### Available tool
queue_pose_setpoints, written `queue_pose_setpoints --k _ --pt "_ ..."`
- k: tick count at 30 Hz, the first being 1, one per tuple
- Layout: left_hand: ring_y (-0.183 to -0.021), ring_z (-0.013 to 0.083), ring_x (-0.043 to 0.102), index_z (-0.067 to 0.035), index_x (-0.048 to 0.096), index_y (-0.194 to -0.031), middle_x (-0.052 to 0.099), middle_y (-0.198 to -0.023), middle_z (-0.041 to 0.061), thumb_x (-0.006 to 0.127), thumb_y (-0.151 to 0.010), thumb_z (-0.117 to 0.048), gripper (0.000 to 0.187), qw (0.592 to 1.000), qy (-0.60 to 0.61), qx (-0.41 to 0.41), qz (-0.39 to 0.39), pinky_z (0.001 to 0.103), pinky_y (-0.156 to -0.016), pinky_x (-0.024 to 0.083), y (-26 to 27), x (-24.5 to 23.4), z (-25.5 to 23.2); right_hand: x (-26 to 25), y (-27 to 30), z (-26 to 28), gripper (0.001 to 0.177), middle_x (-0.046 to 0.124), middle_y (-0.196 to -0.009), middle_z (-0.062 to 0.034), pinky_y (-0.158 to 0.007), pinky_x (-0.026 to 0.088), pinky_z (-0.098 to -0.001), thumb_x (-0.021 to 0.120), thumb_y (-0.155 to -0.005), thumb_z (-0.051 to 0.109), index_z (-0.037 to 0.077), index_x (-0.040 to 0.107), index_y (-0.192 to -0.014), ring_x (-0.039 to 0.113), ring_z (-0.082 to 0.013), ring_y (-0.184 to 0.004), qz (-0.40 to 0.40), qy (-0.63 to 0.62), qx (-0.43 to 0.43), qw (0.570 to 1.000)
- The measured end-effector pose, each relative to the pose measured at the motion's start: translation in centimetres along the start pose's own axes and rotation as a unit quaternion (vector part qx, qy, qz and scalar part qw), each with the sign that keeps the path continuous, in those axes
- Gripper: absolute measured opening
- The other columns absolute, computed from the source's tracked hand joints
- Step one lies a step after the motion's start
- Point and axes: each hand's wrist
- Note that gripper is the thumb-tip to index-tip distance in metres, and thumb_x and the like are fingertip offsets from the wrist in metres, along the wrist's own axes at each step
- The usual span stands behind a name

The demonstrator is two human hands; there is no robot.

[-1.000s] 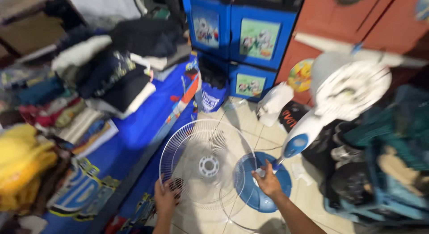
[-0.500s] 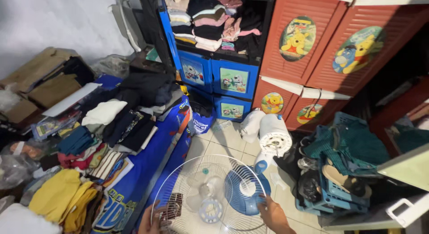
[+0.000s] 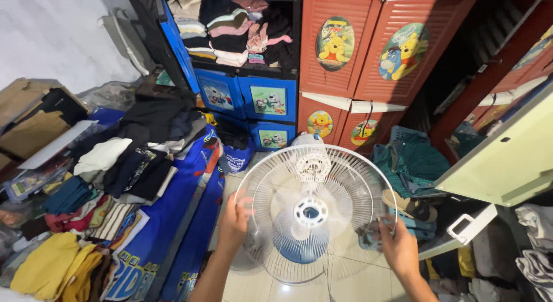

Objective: The person disassembles a standing electric fan by removing the front grille, fan blades, and rear grille, then reassembles it by reattaching the blades, rear grille, and front grille in sequence.

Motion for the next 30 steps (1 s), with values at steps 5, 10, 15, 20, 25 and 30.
queue_pose_setpoints --k 5,10,15,20,25,30 --pt "-0.095 0.0214 0.075 -0.003 0.05 -0.136 0.071 -0.115 0.012 0.052 -0.096 0.0 0.041 0.998 -0.03 0.055 0.02 0.032 -0.084 0.06 -4.9 1.2 -1.4 0.3 -3.3 4.0 0.033 0.074 -0.076 -0.0171 -0.056 0.055 -0.0363 0.064 -0.099 0.02 0.006 0.066 -0.128 0.072 -0.0246 -0.057 -0.019 0.024 -0.017 0.999" --pt "-0.095 0.0229 0.074 -0.001 0.049 -0.137 0.073 -0.112 0.014 0.055 -0.091 0.007 0.046 0.992 -0.077 0.096 0.021 0.032 -0.083 0.058 -7.6 1.6 -1.5 1.3 -6.5 5.1 0.03 0.076 -0.089 -0.0082 -0.054 0.054 -0.0334 0.061 -0.099 0.018 0.004 0.065 -0.125 0.073 -0.0173 -0.066 -0.031 -0.055 -0.062 0.996" --pt "-0.092 0.0217 0.075 -0.002 0.051 -0.136 0.073 -0.112 0.013 0.047 -0.094 0.008 0.044 0.992 -0.055 0.115 0.02 0.031 -0.081 0.058 -10.1 2.7 -0.8 2.5 -9.3 4.9 0.03 0.076 -0.097 -0.0071 -0.056 0.056 -0.0314 0.061 -0.1 0.016 0.005 0.064 -0.128 0.07 -0.0159 -0.072 -0.028 -0.077 -0.014 0.996" --pt "-0.101 0.0244 0.072 0.001 0.052 -0.135 0.07 -0.113 0.014 0.044 -0.094 0.007 0.042 0.984 -0.028 0.178 0.007 0.032 -0.088 0.058 -11.0 3.6 0.6 4.4 -11.8 3.1 0.029 0.074 -0.097 -0.0087 -0.057 0.057 -0.0316 0.062 -0.1 0.015 0.003 0.063 -0.126 0.07 -0.0128 -0.075 -0.039 -0.1 -0.043 0.993" --pt "-0.104 0.0271 0.069 0.001 0.057 -0.129 0.071 -0.114 0.015 0.048 -0.097 0.002 0.033 0.985 -0.093 0.141 -0.039 0.034 -0.088 0.053 -11.1 4.7 1.2 5.4 -13.8 1.6 0.028 0.077 -0.1 -0.0088 -0.065 0.055 -0.0295 0.063 -0.102 0.014 0.002 0.064 -0.128 0.067 -0.0124 -0.077 -0.076 -0.06 -0.111 0.989" --pt "-0.104 0.0226 0.07 0.0 0.056 -0.129 0.071 -0.115 0.013 0.046 -0.099 -0.001 0.032 0.993 -0.033 0.116 -0.021 0.031 -0.091 0.053 -10.6 5.1 2.0 5.8 -13.6 1.2 0.027 0.075 -0.103 -0.0077 -0.065 0.056 -0.0285 0.062 -0.103 0.013 0.001 0.061 -0.127 0.065 -0.0098 -0.078 -0.066 -0.083 -0.086 0.991"
Point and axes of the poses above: each hand's wrist, its own y-axis away from the middle knuckle, its own x-axis out of the palm, z = x × y
